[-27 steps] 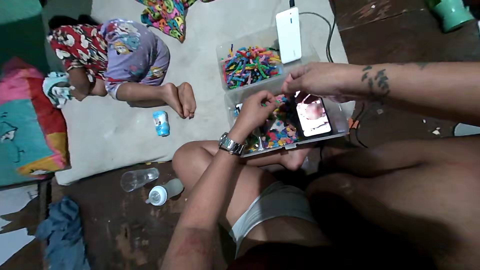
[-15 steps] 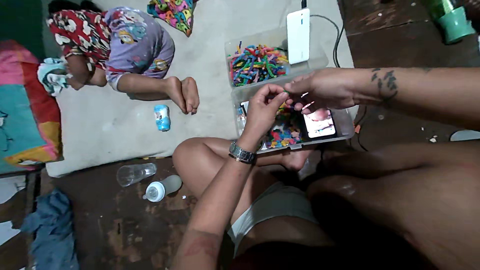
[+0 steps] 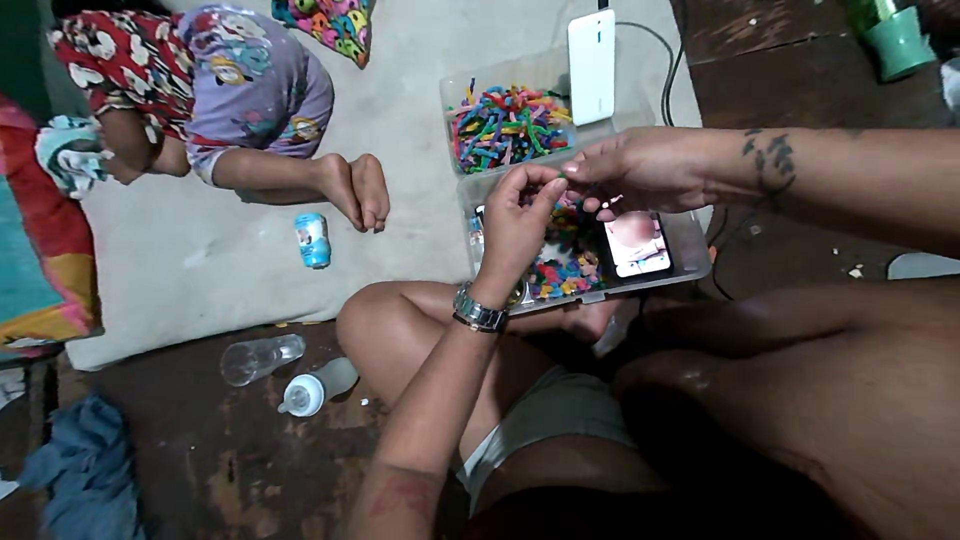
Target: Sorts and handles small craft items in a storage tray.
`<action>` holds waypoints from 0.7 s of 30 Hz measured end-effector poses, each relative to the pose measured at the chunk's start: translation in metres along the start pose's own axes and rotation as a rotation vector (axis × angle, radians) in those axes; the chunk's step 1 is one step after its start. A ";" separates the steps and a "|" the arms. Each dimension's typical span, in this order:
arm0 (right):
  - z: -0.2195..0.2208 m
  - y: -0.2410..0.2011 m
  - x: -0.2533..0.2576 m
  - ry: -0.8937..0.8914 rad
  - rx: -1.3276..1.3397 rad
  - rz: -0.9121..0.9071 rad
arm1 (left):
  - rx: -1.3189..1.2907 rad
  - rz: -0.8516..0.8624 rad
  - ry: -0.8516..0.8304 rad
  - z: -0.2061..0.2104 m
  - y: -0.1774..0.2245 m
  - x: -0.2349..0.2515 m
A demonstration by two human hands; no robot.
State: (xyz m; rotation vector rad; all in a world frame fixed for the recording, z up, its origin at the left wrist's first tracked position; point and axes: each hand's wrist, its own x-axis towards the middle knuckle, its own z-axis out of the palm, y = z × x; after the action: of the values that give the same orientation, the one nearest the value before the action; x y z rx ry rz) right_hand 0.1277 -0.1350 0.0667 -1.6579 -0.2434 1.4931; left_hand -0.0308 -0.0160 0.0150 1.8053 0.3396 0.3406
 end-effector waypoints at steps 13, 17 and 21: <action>-0.006 0.001 0.012 -0.035 0.101 0.040 | -0.019 -0.001 -0.003 0.005 -0.015 0.002; -0.002 0.000 0.014 0.029 -0.059 -0.058 | 0.161 0.073 -0.027 0.001 -0.013 0.005; -0.001 0.003 0.017 0.125 -0.440 -0.216 | 0.497 0.179 -0.109 -0.003 -0.007 0.011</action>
State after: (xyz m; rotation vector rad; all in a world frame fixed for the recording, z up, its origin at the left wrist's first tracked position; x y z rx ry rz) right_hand 0.1321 -0.1266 0.0528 -1.9879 -0.6996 1.2240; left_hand -0.0223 -0.0069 0.0096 2.3415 0.1946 0.2968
